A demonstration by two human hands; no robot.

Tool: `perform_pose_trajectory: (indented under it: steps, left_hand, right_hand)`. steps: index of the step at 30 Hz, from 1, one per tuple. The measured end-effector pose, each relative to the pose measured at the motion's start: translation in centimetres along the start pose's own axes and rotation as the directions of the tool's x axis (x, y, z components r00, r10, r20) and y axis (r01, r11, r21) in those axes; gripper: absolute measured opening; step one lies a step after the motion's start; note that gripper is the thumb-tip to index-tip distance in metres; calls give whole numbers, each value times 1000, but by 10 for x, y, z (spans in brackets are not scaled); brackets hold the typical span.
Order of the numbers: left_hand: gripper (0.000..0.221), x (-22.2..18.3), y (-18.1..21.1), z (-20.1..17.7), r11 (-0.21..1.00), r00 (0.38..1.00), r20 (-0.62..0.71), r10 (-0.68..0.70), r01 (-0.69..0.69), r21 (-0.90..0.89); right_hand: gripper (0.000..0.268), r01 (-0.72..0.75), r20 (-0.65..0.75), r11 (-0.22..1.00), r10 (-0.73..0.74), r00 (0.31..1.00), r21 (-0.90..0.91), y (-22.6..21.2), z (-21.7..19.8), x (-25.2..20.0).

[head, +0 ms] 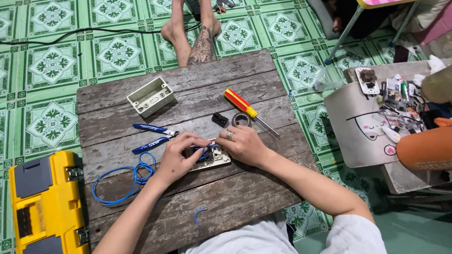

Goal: The person connects blue and green wires to terminals inside a small electrical box, then uses a screwdriver to tighten the terminal screws. The person also handles a black plastic cover and a roll of electrical tape.

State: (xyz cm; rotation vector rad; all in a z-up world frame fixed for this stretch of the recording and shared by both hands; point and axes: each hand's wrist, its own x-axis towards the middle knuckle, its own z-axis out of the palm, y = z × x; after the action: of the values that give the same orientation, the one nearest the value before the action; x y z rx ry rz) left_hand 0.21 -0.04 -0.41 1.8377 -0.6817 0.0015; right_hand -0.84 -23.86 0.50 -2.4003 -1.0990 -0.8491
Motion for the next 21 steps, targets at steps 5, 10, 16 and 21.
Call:
perform_pose_trajectory:
  steps: [5,10,16,21]
  left_hand:
    - [7,0,1,0,1000,1000,-3,6,-6,7]
    - [6,1,6,0,1000,1000,1,-7,7,-7]
    - [5,2,5,1,1000,1000,6,-23,23,-6]
    - [7,1,3,1,1000,1000,0,-23,23,-4]
  right_hand:
    - [9,-54,28,994,52,998,97,-3,-9,5]
    - [6,-80,46,984,73,996,161,-2,-7,0]
    - [7,-78,56,985,70,996,152,-2,-8,0]
    - [9,-83,61,987,76,995,139,-5,-12,5]
